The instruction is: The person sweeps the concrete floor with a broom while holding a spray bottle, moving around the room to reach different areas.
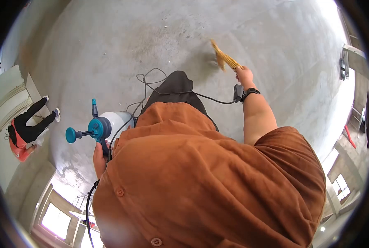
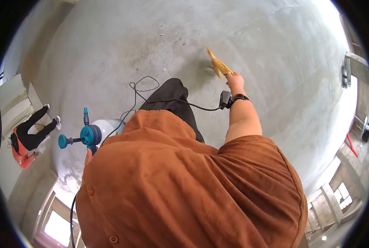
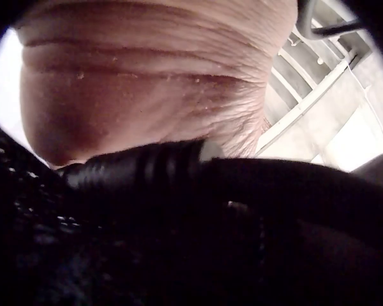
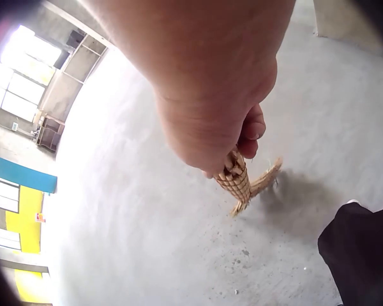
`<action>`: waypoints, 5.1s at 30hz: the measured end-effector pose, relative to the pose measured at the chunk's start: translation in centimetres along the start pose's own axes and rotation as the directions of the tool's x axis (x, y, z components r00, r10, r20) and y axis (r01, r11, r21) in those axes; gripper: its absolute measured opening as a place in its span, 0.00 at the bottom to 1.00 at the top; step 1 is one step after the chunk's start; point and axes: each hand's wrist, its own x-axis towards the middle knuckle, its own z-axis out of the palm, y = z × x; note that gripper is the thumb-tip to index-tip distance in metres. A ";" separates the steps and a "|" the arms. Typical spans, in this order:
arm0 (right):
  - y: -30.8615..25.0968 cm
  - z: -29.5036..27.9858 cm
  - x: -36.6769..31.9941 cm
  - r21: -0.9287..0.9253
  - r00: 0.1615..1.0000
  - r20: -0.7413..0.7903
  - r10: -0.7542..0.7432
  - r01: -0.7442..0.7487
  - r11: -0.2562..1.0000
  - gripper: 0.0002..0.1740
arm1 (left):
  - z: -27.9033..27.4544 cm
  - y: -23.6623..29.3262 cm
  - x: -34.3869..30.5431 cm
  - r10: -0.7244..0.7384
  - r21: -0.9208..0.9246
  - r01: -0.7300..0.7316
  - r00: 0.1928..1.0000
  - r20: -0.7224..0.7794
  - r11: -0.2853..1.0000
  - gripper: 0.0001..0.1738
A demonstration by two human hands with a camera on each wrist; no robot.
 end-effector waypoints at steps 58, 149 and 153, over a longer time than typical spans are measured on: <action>-16.8 16.0 -4.1 -0.612 0.993 0.059 0.100 -0.043 0.789 0.15 | -6.3 -6.0 6.0 -0.030 -0.107 0.024 0.998 -0.061 0.994 0.20; -49.3 44.4 -6.3 0.153 0.664 0.748 -0.002 -0.170 0.973 0.22 | -2.2 -0.9 12.4 -0.368 -0.636 0.182 0.914 -0.172 0.750 0.23; -54.0 49.2 -4.9 0.069 0.656 0.755 -0.002 -0.076 0.995 0.20 | -1.2 -1.1 12.6 -0.457 -0.867 0.075 0.870 -0.185 0.493 0.24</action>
